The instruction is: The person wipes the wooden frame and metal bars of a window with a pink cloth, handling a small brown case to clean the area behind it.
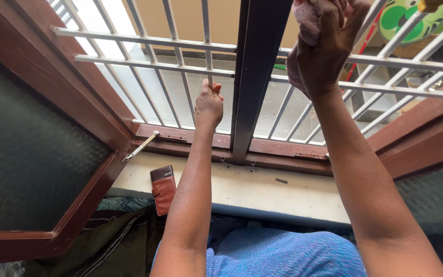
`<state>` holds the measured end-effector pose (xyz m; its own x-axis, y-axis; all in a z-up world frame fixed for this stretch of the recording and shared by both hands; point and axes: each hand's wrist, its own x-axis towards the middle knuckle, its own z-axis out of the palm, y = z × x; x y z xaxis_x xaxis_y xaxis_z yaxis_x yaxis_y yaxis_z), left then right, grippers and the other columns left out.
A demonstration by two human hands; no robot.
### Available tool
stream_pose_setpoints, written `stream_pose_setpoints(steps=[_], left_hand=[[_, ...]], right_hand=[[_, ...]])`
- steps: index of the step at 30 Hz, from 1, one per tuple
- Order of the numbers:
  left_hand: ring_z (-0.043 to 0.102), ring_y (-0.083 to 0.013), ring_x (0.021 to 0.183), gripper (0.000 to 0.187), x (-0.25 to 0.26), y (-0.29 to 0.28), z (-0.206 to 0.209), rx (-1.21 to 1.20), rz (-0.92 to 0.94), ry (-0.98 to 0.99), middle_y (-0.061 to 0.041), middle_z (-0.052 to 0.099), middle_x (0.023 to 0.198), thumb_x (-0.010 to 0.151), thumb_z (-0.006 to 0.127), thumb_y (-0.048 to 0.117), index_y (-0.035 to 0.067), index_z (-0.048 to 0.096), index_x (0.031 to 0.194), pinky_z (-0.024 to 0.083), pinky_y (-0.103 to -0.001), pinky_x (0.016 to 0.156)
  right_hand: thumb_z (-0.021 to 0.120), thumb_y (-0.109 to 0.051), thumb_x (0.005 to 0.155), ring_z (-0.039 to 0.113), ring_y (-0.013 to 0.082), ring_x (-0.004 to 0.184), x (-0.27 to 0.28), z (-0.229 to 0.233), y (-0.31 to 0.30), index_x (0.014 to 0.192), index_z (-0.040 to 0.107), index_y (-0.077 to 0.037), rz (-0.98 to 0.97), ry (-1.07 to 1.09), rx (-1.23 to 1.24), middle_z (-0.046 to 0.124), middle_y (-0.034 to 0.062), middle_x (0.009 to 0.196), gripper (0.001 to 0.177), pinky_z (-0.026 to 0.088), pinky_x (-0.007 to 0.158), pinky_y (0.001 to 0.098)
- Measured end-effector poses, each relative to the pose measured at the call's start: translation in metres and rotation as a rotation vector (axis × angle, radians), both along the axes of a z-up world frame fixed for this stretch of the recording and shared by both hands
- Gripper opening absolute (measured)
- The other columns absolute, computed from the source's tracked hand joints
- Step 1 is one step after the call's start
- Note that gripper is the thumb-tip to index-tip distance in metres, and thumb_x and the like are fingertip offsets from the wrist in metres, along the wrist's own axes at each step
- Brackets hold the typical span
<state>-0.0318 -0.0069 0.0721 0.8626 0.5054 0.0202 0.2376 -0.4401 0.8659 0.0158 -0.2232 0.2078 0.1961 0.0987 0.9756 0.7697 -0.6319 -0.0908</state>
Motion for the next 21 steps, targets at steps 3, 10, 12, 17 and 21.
stream_pose_setpoints(steps=[3,10,12,17,21], left_hand=[[0.076,-0.014,0.089,0.02,0.003,0.001,-0.004,0.003,-0.013,-0.02,0.005,0.075,0.088,0.103,0.04,0.021,0.018,0.057,0.112,0.056,-0.037,0.08],[0.074,-0.0137,0.09,0.022,0.001,-0.003,-0.002,0.021,0.001,-0.014,0.005,0.075,0.086,0.106,0.039,0.028,0.019,0.059,0.112,0.054,-0.038,0.08],[0.075,-0.0137,0.089,0.022,0.002,-0.003,-0.002,-0.004,0.021,-0.024,0.006,0.074,0.087,0.106,0.04,0.029,0.019,0.059,0.111,0.054,-0.038,0.079],[0.076,-0.0125,0.092,0.023,0.005,-0.005,-0.009,-0.077,0.015,0.01,0.004,0.075,0.097,0.109,0.039,0.03,0.019,0.057,0.116,0.06,-0.038,0.08],[0.056,-0.0445,0.115,0.063,-0.015,-0.011,-0.027,0.072,-0.098,-0.193,-0.029,0.052,0.135,0.104,0.058,0.022,0.005,0.023,0.153,0.051,-0.056,0.094]], right_hand=[[0.069,0.008,0.091,0.063,0.0328,0.12,0.003,-0.002,-0.001,0.131,0.064,-0.013,0.019,0.047,0.006,0.054,0.0163,0.129,0.045,0.055,0.106,0.0435],[0.071,0.011,0.093,0.072,0.0314,0.113,0.0,0.005,0.001,0.12,0.066,-0.012,0.149,0.065,0.034,0.07,0.0105,0.117,0.036,0.06,0.099,0.0422],[0.071,0.01,0.087,0.071,0.0339,0.112,-0.002,0.006,0.002,0.116,0.067,-0.011,0.143,0.076,0.048,0.068,0.0128,0.117,0.037,0.059,0.098,0.0434],[0.071,0.01,0.087,0.07,0.0337,0.114,0.003,0.003,0.002,0.117,0.066,-0.012,0.148,0.029,0.03,0.068,0.0168,0.127,0.038,0.061,0.1,0.0426],[0.069,0.008,0.093,0.072,0.0285,0.107,0.011,-0.002,0.001,0.119,0.064,-0.014,0.141,0.145,0.046,0.067,0.0131,0.112,0.034,0.066,0.094,0.0371]])
